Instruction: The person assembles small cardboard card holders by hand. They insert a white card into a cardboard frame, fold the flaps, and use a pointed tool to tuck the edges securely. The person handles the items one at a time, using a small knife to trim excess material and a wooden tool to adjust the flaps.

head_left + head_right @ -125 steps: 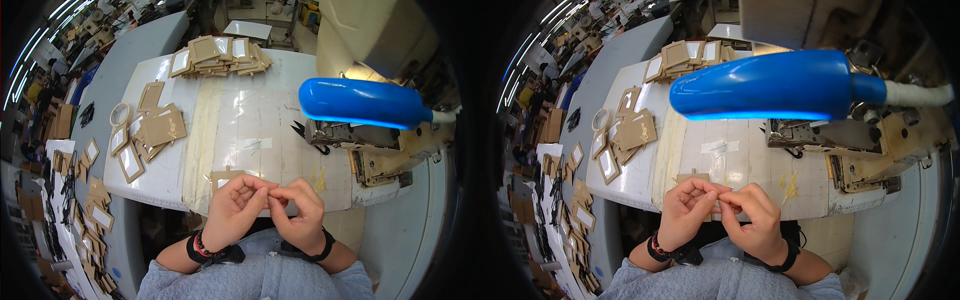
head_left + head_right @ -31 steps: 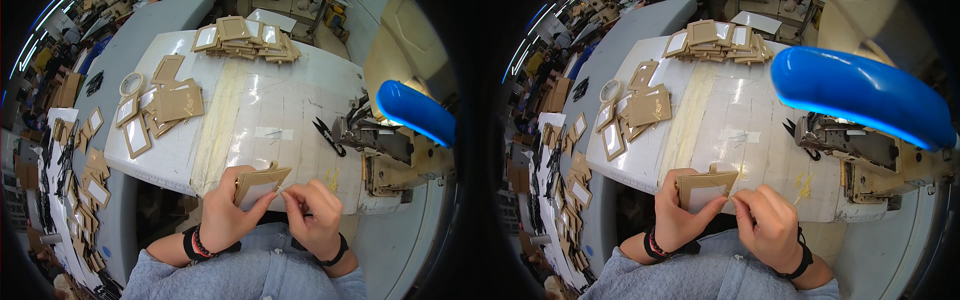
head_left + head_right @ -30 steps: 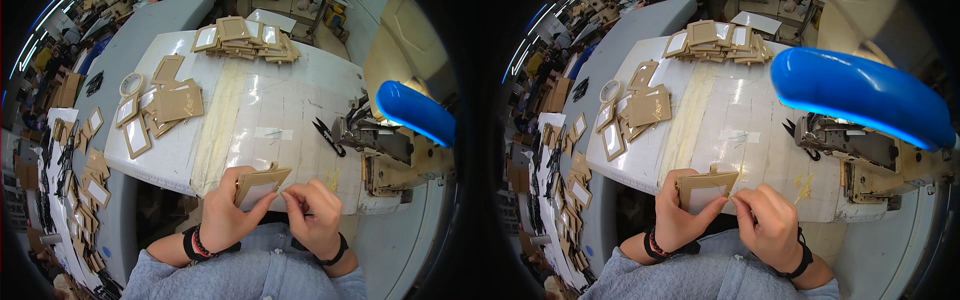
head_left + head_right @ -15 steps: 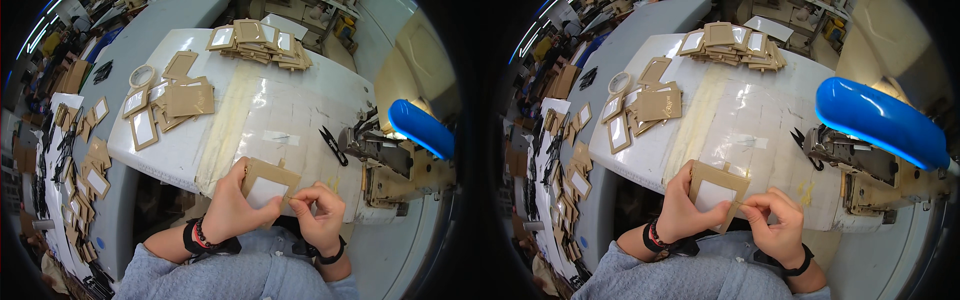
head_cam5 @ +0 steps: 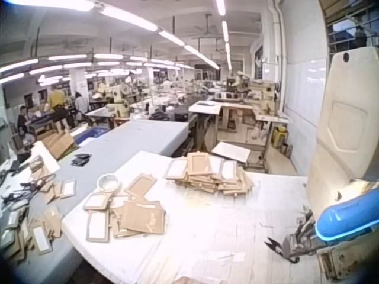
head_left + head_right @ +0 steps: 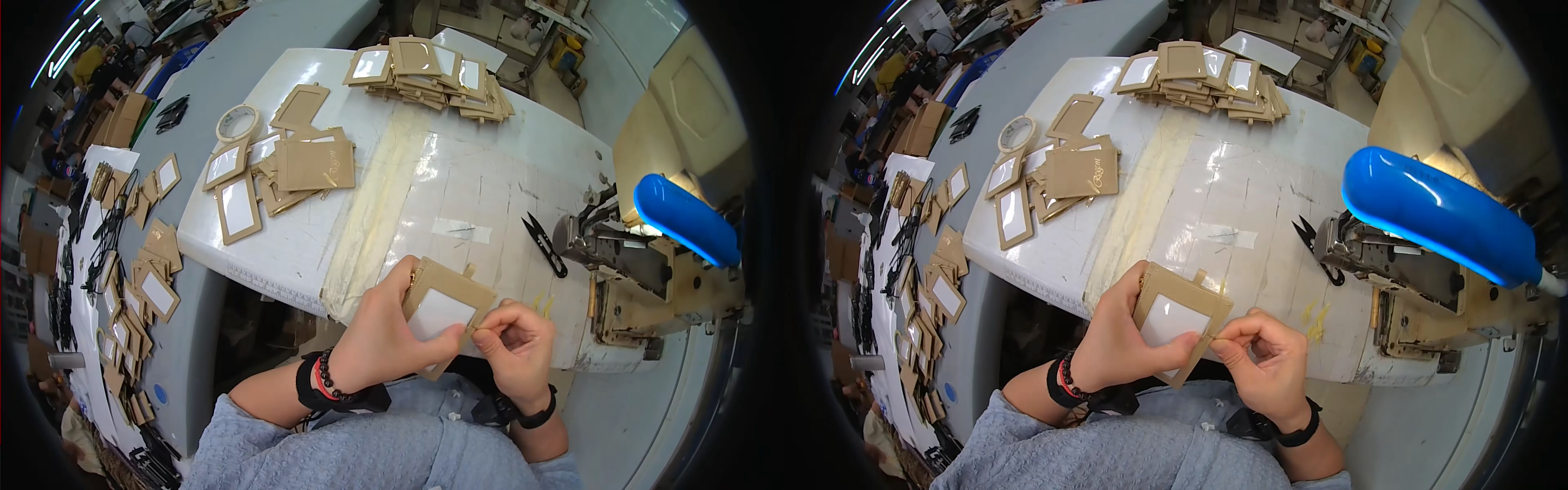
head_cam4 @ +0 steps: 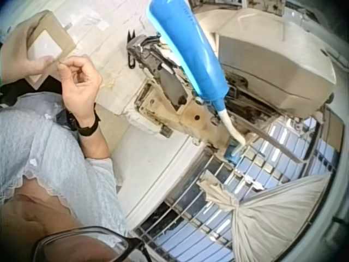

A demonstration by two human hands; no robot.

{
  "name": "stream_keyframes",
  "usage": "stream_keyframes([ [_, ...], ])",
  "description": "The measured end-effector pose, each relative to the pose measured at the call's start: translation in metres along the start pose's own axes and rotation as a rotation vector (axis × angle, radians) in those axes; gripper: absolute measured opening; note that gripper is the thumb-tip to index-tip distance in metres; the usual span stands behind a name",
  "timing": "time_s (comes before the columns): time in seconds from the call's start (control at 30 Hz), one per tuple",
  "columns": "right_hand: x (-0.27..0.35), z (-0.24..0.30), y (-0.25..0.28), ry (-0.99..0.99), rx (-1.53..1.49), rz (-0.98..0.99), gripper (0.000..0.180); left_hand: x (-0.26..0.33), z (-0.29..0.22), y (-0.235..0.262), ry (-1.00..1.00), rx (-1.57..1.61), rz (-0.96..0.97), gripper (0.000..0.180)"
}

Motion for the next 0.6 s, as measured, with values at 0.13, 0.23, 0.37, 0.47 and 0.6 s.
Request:
stream_keyframes([
  [0.13,-0.0003,-0.0025,0.0003,-0.089,-0.016,-0.009,0.006,0.002,-0.0056,0.0001,-0.001,-0.08,-0.018,0.047],
  [0.23,-0.0017,-0.0044,0.0015,-0.111,-0.028,0.005,0.006,0.003,-0.0079,-0.0003,-0.038,-0.124,-0.032,0.047],
  [0.37,-0.0041,-0.0055,0.0038,-0.139,-0.021,0.042,0.007,0.0028,-0.0079,0.0003,-0.056,-0.148,-0.018,0.048],
  [0.47,-0.0051,-0.0087,0.0041,-0.199,-0.041,0.04,0.008,0.0049,-0.0049,-0.0007,-0.011,-0.225,0.004,0.048],
  [0.6,-0.0078,-0.0082,0.0046,-0.225,-0.039,0.073,0.009,0.0041,-0.0044,0.0011,-0.055,-0.191,-0.029,0.048],
])
Point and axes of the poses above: each hand's wrist, its own x-axis away from the middle knuckle, its own y-axis out of the back of the hand, z = x × y, the point moved 4 cm from there along -x, towards the middle knuckle, and after that the axes turned 1 degree about -y, right-handed, at the moved point
